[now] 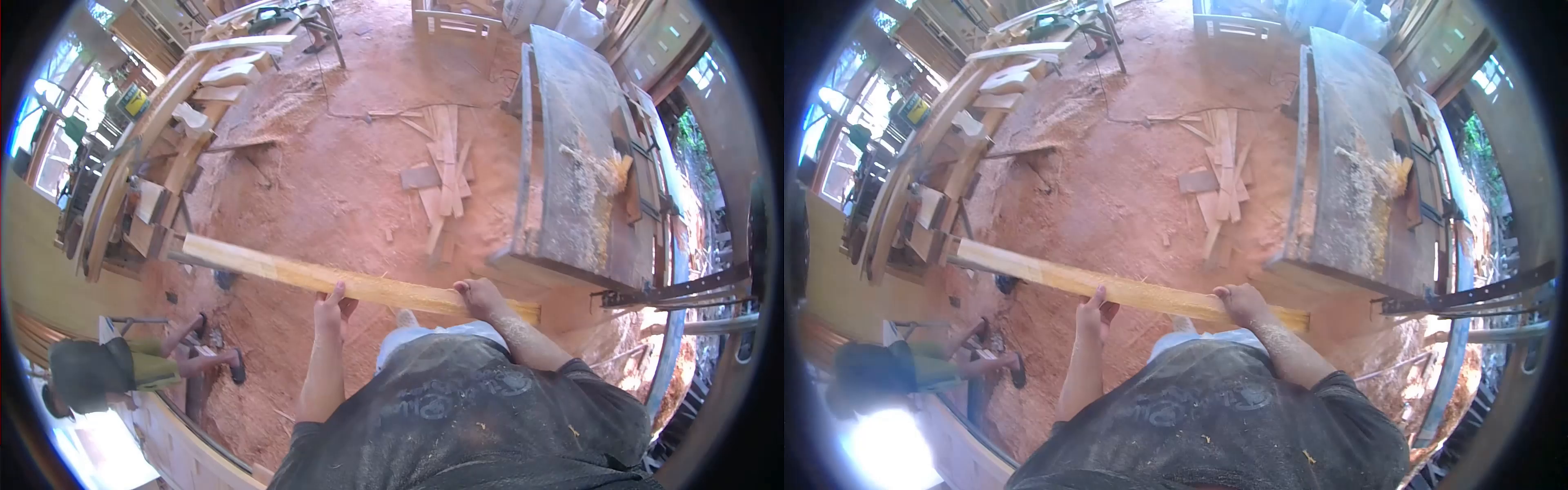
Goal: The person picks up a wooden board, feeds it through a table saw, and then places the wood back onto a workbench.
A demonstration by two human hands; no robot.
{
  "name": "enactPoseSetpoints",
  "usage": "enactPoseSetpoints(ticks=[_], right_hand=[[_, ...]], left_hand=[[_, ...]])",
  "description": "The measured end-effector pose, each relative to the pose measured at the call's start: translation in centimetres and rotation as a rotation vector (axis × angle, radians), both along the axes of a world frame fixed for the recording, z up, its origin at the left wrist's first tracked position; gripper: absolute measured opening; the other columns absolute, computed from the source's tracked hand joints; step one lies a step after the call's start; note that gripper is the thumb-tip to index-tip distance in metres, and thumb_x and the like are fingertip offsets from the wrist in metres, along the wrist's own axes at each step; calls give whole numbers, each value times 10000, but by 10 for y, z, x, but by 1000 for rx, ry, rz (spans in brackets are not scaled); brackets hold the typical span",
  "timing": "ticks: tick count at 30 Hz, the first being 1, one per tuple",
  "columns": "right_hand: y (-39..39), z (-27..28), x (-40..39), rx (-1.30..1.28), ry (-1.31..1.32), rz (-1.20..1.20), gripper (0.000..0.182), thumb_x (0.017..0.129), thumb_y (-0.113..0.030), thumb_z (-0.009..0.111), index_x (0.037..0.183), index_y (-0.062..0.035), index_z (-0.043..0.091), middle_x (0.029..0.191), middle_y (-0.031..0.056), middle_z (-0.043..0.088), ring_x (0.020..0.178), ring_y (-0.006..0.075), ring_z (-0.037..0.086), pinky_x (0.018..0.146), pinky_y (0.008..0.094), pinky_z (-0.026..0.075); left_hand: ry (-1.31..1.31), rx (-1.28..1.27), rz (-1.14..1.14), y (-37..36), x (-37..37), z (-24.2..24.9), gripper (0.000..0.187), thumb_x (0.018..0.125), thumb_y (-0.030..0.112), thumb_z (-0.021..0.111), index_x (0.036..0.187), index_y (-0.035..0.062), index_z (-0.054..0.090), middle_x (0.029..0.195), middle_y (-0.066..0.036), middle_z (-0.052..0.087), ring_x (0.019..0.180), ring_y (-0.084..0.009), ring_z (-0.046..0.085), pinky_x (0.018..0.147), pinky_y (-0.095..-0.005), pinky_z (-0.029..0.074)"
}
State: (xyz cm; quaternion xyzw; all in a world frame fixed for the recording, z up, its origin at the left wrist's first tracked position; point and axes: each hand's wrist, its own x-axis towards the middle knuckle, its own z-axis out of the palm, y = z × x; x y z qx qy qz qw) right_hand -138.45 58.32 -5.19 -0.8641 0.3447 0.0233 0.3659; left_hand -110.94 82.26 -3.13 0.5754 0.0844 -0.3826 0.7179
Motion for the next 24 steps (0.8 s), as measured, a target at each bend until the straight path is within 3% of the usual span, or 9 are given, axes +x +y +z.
enactPoseSetpoints(ticks=[3,4,7,10,13,14,17,19,24], right_hand=[[-20,-33,52,65,-340,-106,455,1077,-407,491,1008,-51,765,948,248,730,925,415,727,784,518,562],[-29,-10,72,162,-250,-192,383,1056,-363,565,1046,-33,760,929,205,758,868,429,727,784,491,562],[-69,-3,103,-58,59,15,451,1038,-452,592,1078,-32,752,973,218,756,963,412,724,866,485,553],[-103,18,124,27,227,234,598,917,-579,715,1134,-22,718,1043,235,740,1045,411,701,916,490,533],[-139,21,164,54,128,409,724,738,-620,853,1142,-40,698,1113,219,737,1070,416,690,913,500,538],[-155,7,181,41,208,468,764,658,-588,908,1146,-43,688,1140,213,730,1100,400,682,934,496,539],[-192,-29,238,2,320,419,677,684,-501,896,1120,-30,682,1108,215,727,1096,400,682,935,490,542],[-220,-41,285,2,244,408,614,697,-451,874,1092,-27,675,1093,218,725,1080,406,684,939,489,543],[-310,0,399,-7,131,417,544,697,-387,844,1043,-12,658,1053,242,715,1040,420,684,896,495,547]], left_hand=[[-2,-25,72,12,50,7,352,1005,151,694,1329,147,555,1125,-29,701,985,-197,717,861,-353,600],[2,-34,105,14,63,7,366,1006,143,691,1343,139,548,1138,-39,701,996,-206,719,873,-354,601],[-25,-70,267,7,94,18,401,1009,150,687,1380,140,536,1210,-47,677,1046,-214,707,896,-371,610],[-29,-47,421,0,134,14,386,1007,183,695,1372,147,577,1190,-47,678,1055,-199,690,859,-357,599],[-61,-3,494,-16,183,28,393,1004,193,701,1376,151,581,1184,-34,683,1044,-191,691,851,-335,600],[-80,3,509,-21,202,30,378,1004,194,702,1363,152,589,1181,-28,684,1045,-186,692,849,-333,601],[-128,9,550,-53,266,35,334,1004,201,705,1323,161,612,1172,-7,686,1032,-169,691,836,-321,599],[-156,-4,587,-87,311,45,305,1004,208,708,1296,171,626,1163,12,686,1005,-152,687,820,-308,591],[-277,-52,555,-190,433,92,290,1006,226,711,1280,177,632,1108,40,688,941,-110,661,776,-264,558]])
